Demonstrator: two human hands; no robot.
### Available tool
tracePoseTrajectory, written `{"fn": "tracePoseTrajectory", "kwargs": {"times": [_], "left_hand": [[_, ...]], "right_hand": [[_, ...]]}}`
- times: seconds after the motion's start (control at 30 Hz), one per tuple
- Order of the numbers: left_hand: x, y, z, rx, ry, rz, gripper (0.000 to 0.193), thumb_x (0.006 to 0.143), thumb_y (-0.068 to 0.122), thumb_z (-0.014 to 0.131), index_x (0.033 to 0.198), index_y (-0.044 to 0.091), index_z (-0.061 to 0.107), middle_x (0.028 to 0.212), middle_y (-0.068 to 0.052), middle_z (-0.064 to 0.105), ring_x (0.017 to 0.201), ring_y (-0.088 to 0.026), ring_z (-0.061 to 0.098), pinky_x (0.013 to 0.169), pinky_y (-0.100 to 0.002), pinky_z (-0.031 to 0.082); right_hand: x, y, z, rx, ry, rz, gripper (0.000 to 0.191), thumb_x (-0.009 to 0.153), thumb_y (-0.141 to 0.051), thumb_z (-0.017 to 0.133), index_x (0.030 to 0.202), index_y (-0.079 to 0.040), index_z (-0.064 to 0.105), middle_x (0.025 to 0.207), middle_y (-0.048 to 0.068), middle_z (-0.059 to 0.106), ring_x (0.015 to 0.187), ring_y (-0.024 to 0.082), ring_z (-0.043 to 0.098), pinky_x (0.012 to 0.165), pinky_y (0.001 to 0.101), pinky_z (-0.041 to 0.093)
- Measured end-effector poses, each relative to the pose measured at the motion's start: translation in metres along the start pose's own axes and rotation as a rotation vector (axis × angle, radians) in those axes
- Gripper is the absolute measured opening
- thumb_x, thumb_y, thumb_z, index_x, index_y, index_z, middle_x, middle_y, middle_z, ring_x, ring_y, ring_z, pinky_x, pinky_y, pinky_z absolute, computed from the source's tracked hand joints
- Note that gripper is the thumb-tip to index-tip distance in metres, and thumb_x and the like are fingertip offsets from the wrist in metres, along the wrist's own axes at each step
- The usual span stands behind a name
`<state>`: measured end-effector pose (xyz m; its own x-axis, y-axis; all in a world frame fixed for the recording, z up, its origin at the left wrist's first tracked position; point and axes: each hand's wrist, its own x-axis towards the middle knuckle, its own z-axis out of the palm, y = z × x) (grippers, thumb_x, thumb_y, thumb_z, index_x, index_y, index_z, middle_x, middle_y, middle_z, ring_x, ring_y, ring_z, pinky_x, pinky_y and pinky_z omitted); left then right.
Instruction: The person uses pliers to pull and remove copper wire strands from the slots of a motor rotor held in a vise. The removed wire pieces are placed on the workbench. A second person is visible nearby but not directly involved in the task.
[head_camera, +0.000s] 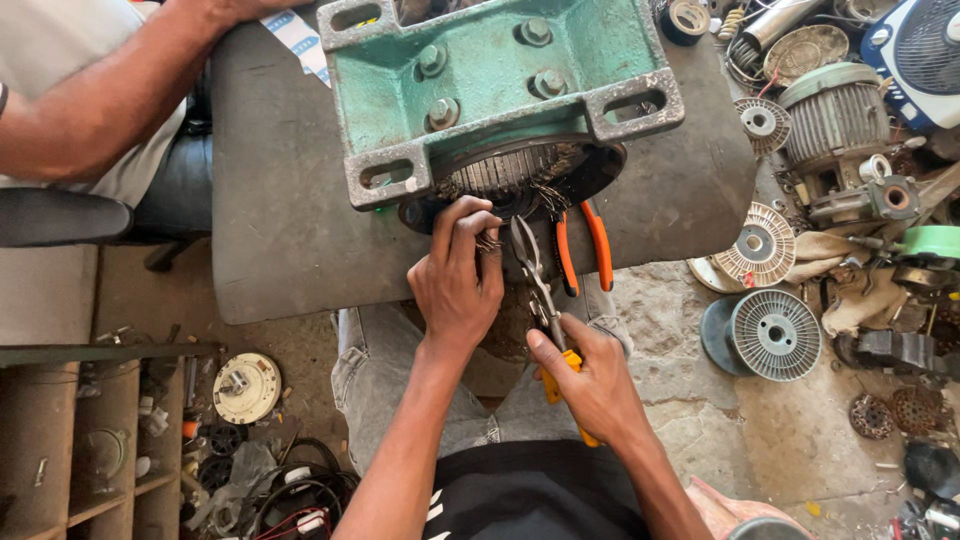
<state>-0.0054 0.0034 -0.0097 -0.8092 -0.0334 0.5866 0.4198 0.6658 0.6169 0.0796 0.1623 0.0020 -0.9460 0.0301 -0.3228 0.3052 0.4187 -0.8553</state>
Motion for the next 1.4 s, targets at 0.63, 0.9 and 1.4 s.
{"fn": "tracePoseTrajectory", "kwargs": {"times": [0.63,0.9,1.4], "left_hand": [[0.001,-0.001,0.002,0.026,-0.004,-0.015,0.008,0.101,0.013,0.064,0.108,0.014,0.062,0.123,0.002,0.066,0.08,-0.023,0.072,0.066,-0.037,0.055],[0.001,-0.001,0.0,0.015,-0.001,-0.013,0.008,0.102,0.014,0.064,0.109,0.015,0.061,0.123,0.002,0.066,0.084,-0.025,0.073,0.068,-0.038,0.055],[0.007,0.013,-0.004,-0.013,-0.003,-0.012,0.027,0.095,0.013,0.068,0.122,0.015,0.066,0.13,0.001,0.066,0.098,-0.027,0.074,0.079,-0.039,0.059]], "right_hand": [[0.003,0.006,0.01,0.058,0.045,0.022,0.043,0.091,-0.042,0.065,0.09,0.0,0.071,0.071,0.01,0.077,0.066,0.016,0.077,0.062,0.033,0.056],[0.0,0.0,0.022,0.226,0.102,0.115,0.041,0.091,-0.04,0.065,0.098,0.0,0.071,0.073,0.012,0.075,0.066,0.022,0.075,0.063,0.0361,0.057],[-0.005,-0.002,0.014,-0.333,0.515,-0.325,0.043,0.085,-0.032,0.081,0.112,-0.001,0.07,0.087,0.02,0.075,0.078,0.037,0.074,0.069,0.0437,0.056]]}}
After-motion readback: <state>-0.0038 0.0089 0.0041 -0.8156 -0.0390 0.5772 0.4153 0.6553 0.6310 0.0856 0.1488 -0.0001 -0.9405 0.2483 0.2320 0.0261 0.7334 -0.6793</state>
